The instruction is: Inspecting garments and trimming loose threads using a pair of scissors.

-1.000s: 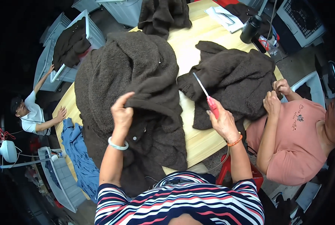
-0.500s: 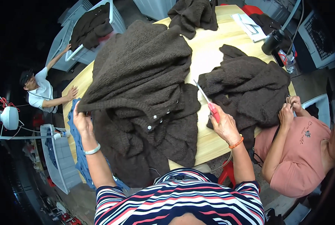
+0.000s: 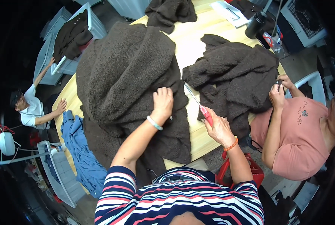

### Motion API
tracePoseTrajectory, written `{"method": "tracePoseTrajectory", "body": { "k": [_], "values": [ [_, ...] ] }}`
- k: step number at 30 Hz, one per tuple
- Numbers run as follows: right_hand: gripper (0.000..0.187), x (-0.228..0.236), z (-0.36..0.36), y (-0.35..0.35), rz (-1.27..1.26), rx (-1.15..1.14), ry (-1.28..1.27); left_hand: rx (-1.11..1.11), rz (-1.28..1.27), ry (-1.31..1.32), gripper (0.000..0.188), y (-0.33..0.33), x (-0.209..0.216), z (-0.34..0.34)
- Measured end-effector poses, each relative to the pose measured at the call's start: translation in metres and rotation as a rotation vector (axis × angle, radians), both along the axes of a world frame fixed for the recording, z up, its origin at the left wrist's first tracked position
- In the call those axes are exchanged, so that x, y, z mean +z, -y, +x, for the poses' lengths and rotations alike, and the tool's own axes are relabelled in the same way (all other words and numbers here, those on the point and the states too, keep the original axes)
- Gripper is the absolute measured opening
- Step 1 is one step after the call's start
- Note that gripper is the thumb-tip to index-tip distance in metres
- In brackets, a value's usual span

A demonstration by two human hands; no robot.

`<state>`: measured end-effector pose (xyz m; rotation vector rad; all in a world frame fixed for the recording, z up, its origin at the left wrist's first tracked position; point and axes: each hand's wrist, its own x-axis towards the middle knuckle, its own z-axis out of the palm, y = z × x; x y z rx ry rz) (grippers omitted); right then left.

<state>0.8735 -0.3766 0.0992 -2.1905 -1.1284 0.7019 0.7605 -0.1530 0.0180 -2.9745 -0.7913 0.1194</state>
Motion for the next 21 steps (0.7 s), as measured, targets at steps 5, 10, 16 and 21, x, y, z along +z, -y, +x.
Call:
{"method": "tracePoseTrajectory", "body": {
  "k": [5, 10, 16, 21],
  "values": [
    [0.044, -0.012, 0.004, 0.026, 0.018, -0.057, -0.015, 0.201, -0.896, 0.406, 0.025, -0.043, 0.033, 0.000],
    [0.042, 0.007, -0.005, 0.012, 0.015, 0.137, -0.083, 0.449, -1.665, 0.844, 0.030, -0.090, 0.006, -0.046],
    [0.040, 0.016, -0.006, -0.002, -0.007, 0.278, -0.117, 0.550, -1.684, 0.836, 0.046, -0.090, -0.004, -0.058],
    [0.037, 0.011, -0.016, -0.012, -0.094, 0.418, -0.077, 0.708, -1.630, 0.963, 0.053, -0.083, -0.007, -0.063]
  ]
}}
